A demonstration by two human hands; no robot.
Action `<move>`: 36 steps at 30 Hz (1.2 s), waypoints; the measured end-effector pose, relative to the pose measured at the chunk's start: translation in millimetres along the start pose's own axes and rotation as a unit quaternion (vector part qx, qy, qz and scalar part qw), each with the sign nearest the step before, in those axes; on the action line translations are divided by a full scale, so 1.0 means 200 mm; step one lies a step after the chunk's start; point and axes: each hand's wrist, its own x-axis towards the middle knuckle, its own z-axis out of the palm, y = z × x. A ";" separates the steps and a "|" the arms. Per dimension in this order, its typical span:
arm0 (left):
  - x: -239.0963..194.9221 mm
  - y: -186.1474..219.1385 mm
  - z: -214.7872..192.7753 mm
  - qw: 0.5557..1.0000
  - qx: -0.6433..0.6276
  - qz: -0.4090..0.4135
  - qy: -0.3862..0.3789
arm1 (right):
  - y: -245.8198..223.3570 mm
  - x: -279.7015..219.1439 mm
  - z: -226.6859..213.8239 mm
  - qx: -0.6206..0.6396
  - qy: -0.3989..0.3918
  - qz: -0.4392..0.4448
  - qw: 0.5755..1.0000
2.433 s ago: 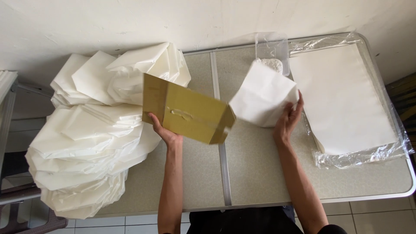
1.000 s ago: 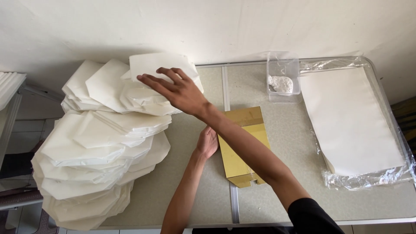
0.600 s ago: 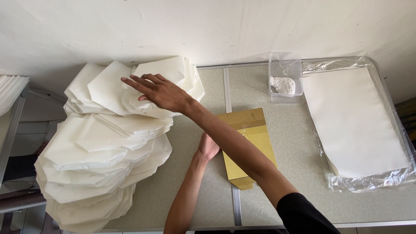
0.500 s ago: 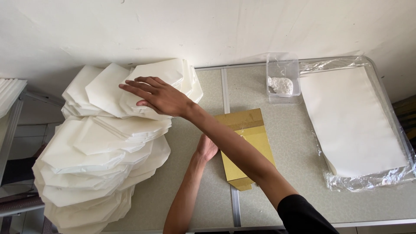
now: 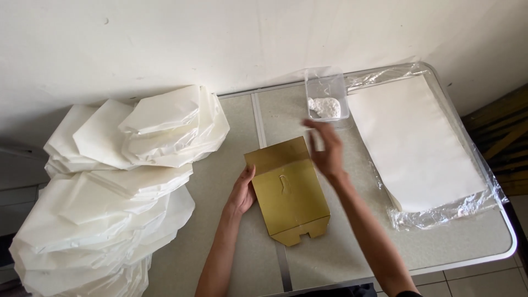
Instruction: Folding a white paper sheet around a cardboard template to create a paper sleeve, then removing the template.
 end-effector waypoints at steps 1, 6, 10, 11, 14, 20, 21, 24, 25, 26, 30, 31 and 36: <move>0.00 -0.01 0.01 1.000 0.003 -0.002 -0.001 | 0.09 -0.04 -0.07 -0.001 0.003 0.002 1.000; -0.05 0.00 0.08 0.995 0.082 0.024 0.044 | 0.35 -0.19 -0.34 -0.262 -0.021 0.168 0.950; -0.04 -0.01 0.08 0.995 0.087 0.026 0.051 | 0.29 -0.21 -0.39 -0.262 -0.050 0.275 0.923; -0.04 -0.02 0.08 0.995 0.082 0.034 0.053 | 0.29 -0.21 -0.38 -0.292 -0.042 0.265 0.918; -0.05 -0.02 0.09 0.995 0.074 0.048 0.053 | 0.35 -0.27 -0.37 -0.343 -0.023 0.237 0.909; -0.04 -0.01 0.09 0.995 0.062 0.061 0.040 | 0.50 -0.34 -0.40 -0.361 0.038 0.220 0.906; -0.04 -0.02 0.07 0.995 0.061 0.064 0.036 | 0.56 -0.36 -0.40 -0.351 0.053 0.229 0.906; -0.06 0.00 0.08 0.995 0.073 0.061 0.031 | 0.52 -0.33 -0.43 -0.197 0.140 0.290 0.926; -0.06 0.00 0.08 0.995 0.072 0.061 0.031 | 0.50 -0.32 -0.44 -0.198 0.141 0.290 0.926; -0.05 -0.01 0.07 0.995 0.071 0.064 0.032 | 0.48 -0.31 -0.45 -0.147 0.177 0.303 0.925; -0.08 0.01 0.08 0.998 0.023 0.054 0.038 | 0.52 -0.32 -0.50 -0.010 0.212 0.317 0.924; -0.05 -0.02 0.03 0.997 0.023 0.057 0.037 | 0.53 -0.32 -0.51 -0.010 0.212 0.315 0.925; -0.02 -0.04 0.00 0.994 -0.052 0.063 0.075 | 0.55 -0.37 -0.52 0.003 0.232 0.315 0.920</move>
